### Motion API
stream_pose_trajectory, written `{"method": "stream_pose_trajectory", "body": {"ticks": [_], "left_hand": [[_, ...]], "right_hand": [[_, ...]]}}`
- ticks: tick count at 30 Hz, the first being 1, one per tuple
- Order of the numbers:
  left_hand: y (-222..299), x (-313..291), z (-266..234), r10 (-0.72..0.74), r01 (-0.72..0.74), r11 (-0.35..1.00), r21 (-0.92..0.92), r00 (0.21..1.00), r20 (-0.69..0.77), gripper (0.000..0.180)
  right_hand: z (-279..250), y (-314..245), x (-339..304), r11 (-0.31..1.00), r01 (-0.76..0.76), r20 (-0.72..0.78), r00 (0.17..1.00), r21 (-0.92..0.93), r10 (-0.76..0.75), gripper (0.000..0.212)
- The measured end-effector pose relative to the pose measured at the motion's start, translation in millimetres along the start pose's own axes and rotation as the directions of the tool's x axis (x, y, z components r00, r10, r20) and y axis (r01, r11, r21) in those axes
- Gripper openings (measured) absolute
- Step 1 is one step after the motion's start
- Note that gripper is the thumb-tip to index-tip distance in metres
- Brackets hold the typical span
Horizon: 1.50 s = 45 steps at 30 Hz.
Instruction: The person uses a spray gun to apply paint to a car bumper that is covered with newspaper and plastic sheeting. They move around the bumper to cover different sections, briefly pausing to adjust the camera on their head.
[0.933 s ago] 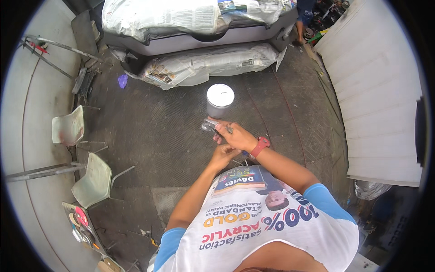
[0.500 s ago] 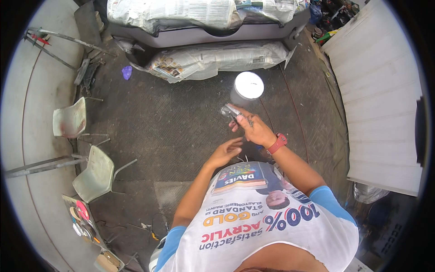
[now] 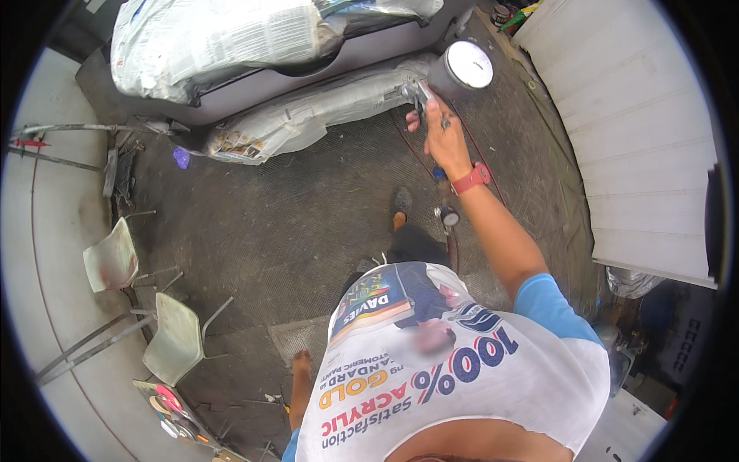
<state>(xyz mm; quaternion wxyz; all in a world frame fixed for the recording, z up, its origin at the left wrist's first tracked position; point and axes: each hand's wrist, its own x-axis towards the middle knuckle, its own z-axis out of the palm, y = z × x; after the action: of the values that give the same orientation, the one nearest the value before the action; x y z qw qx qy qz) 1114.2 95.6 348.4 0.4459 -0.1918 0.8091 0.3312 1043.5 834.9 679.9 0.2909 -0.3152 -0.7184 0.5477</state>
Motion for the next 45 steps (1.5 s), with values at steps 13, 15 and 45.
{"method": "stream_pose_trajectory", "body": {"ticks": [13,15,45], "left_hand": [[360.3,-51.5,135.6,0.336,-0.332,0.923,0.195,0.942,0.017,0.063],[415.3,-66.0,139.4,0.364,-0.352,0.912,0.213,0.931,-0.019,0.062],[385.1,35.4,113.5,0.222,-0.224,0.975,0.0,0.97,-0.102,0.051]], "right_hand": [[-7.4,78.2,186.5,0.973,0.003,0.091,0.996,0.232,-0.025,0.054],[-2.6,79.6,202.4,0.967,-0.039,0.143,0.99,0.251,0.002,0.058],[16.1,26.3,260.4,0.931,-0.343,0.252,0.919,0.127,0.304,0.069]]}}
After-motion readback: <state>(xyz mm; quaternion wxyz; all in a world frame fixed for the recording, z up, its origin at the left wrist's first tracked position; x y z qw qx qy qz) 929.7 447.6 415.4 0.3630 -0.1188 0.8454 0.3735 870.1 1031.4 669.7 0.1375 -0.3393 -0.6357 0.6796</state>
